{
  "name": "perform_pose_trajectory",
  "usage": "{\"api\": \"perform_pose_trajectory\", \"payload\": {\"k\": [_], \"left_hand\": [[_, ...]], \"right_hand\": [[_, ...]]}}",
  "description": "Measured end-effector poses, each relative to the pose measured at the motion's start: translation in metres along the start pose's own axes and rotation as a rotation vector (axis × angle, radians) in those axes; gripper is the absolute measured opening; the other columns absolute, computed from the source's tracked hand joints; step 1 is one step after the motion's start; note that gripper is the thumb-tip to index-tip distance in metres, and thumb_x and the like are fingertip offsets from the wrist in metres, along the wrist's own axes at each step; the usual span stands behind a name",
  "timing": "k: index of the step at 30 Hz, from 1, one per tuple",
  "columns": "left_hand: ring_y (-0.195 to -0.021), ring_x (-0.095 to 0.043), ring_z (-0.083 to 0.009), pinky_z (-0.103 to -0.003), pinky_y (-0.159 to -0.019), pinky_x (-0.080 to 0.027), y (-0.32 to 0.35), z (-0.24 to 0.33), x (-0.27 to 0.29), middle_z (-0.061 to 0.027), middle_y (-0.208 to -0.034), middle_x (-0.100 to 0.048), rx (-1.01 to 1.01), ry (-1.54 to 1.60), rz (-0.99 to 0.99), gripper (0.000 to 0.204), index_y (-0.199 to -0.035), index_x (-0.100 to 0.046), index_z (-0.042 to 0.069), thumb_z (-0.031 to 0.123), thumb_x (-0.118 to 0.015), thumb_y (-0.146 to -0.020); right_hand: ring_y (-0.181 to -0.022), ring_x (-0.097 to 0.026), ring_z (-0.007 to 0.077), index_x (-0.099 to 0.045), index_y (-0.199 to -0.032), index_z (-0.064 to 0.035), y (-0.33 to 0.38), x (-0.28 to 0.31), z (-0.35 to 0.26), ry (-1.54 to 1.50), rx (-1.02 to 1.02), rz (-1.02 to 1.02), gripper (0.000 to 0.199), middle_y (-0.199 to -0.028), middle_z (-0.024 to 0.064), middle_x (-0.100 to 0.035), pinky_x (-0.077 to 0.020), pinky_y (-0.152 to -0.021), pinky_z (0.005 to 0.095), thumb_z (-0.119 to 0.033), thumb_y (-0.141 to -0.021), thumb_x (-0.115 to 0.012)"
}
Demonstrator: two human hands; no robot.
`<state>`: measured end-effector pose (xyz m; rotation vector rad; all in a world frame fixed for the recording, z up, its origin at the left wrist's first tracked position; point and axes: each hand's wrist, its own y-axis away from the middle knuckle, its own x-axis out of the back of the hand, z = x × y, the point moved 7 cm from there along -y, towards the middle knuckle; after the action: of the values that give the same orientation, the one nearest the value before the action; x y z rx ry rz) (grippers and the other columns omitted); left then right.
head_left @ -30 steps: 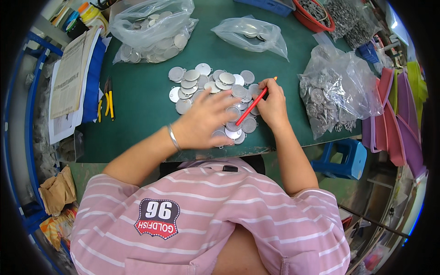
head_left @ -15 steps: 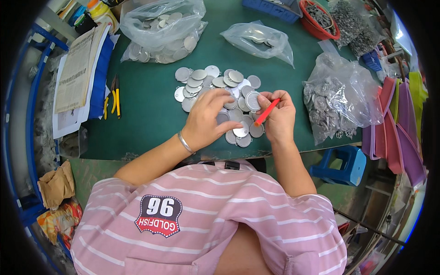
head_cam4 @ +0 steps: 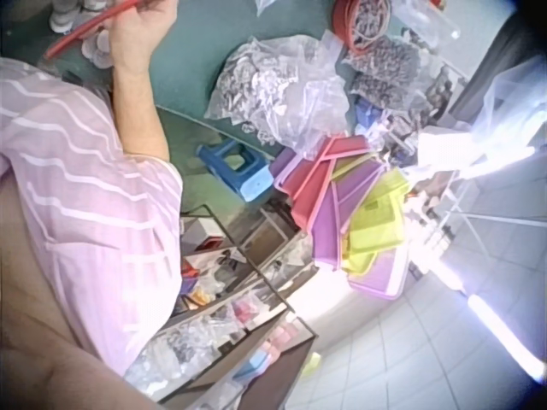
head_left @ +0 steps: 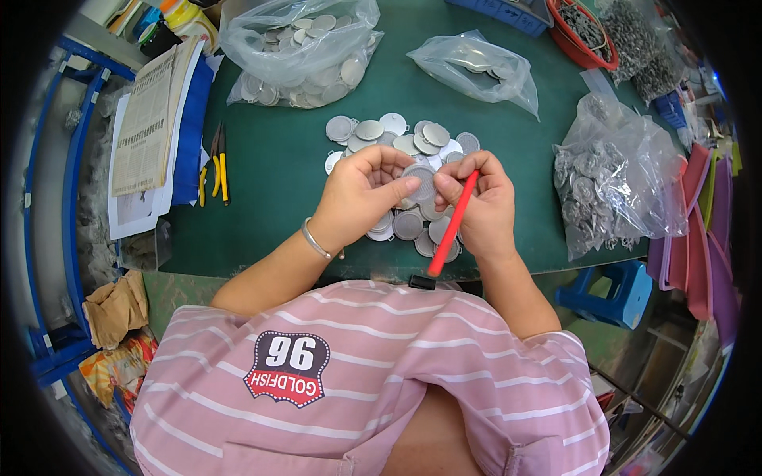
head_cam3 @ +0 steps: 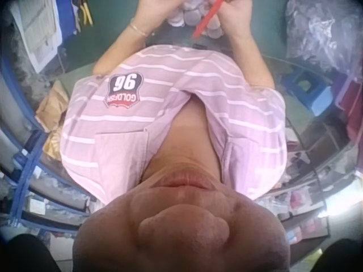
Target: The person marks circular metal plates with a red pen and moves them into a pile on a green table.
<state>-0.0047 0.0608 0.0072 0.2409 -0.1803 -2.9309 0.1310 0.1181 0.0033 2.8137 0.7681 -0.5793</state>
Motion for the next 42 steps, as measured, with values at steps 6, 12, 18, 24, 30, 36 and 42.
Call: {"api": "perform_pose_trajectory", "payload": {"k": [6, 12, 18, 24, 30, 36, 42], "left_hand": [[-0.058, -0.059, -0.0117, -0.023, -0.052, -0.05, -0.003, -0.019, 0.005, -0.0074, -0.072, -0.06, 0.247, 0.271, 0.034, 0.015, -0.087, -0.055, -0.001, 0.012, -0.061, -0.082], [-0.054, -0.057, -0.0099, -0.023, -0.049, -0.049, -0.005, -0.025, 0.008, -0.0066, -0.072, -0.06, 0.306, 0.358, 0.047, 0.013, -0.086, -0.055, 0.001, 0.012, -0.061, -0.083], [-0.054, -0.057, -0.0099, -0.023, -0.049, -0.048, -0.003, -0.023, 0.008, -0.0074, -0.073, -0.061, 0.285, 0.364, 0.061, 0.014, -0.087, -0.055, 0.0, 0.012, -0.061, -0.082], [-0.056, -0.057, -0.0104, -0.022, -0.05, -0.048, -0.002, -0.02, 0.006, -0.0083, -0.075, -0.061, 0.254, 0.349, 0.036, 0.016, -0.09, -0.055, -0.001, 0.011, -0.061, -0.082], [-0.057, -0.057, -0.0098, -0.021, -0.051, -0.048, -0.001, -0.016, 0.003, -0.0076, -0.076, -0.062, 0.227, 0.312, 0.018, 0.016, -0.092, -0.055, -0.002, 0.009, -0.06, -0.083], [-0.057, -0.057, -0.01, -0.021, -0.051, -0.048, 0.0, -0.016, 0.002, -0.0079, -0.078, -0.062, 0.193, 0.288, 0.018, 0.017, -0.095, -0.055, -0.004, 0.007, -0.06, -0.083], [-0.057, -0.057, -0.0092, -0.02, -0.052, -0.047, 0.0, -0.015, 0.001, -0.0069, -0.078, -0.061, 0.174, 0.24, 0.011, 0.016, -0.095, -0.055, -0.004, 0.005, -0.059, -0.082]], "right_hand": [[-0.069, -0.059, 0.0161, -0.044, -0.091, -0.0016, 0.006, 0.003, 0.01, -0.093, -0.06, 0.188, 0.009, -0.082, 0.0116, -0.058, -0.0502, -0.061, 0.0253, -0.004, -0.087, -0.052], [-0.072, -0.055, 0.0126, -0.045, -0.116, 0.0031, 0.022, 0.017, -0.011, 0.27, 0.27, 0.205, 0.031, -0.086, 0.0092, -0.055, -0.0447, -0.066, 0.0242, -0.018, -0.093, -0.042], [-0.07, -0.052, 0.013, -0.047, -0.093, 0.0018, 0.037, -0.006, -0.03, 0.305, 0.575, 0.083, 0.011, -0.086, 0.0127, -0.056, -0.0416, -0.066, 0.0256, -0.008, -0.089, -0.045], [-0.066, -0.051, 0.0164, -0.048, -0.084, -0.0015, 0.037, -0.012, -0.034, 0.544, 0.642, 0.02, 0.003, -0.072, 0.0086, -0.058, -0.0389, -0.068, 0.0303, -0.004, -0.084, -0.05], [-0.066, -0.052, 0.0173, -0.049, -0.084, -0.0029, 0.036, -0.015, -0.034, 0.597, 0.643, 0.027, 0.003, -0.071, 0.0069, -0.059, -0.0372, -0.072, 0.0317, -0.003, -0.083, -0.052], [-0.065, -0.052, 0.018, -0.05, -0.084, -0.0032, 0.037, -0.014, -0.035, 0.618, 0.662, 0.045, 0.003, -0.072, 0.0066, -0.059, -0.0375, -0.073, 0.0316, -0.003, -0.083, -0.053], [-0.066, -0.052, 0.0181, -0.05, -0.084, -0.0028, 0.036, -0.014, -0.034, 0.607, 0.638, 0.037, 0.004, -0.073, 0.0067, -0.059, -0.0379, -0.071, 0.0313, -0.004, -0.083, -0.054]]}}
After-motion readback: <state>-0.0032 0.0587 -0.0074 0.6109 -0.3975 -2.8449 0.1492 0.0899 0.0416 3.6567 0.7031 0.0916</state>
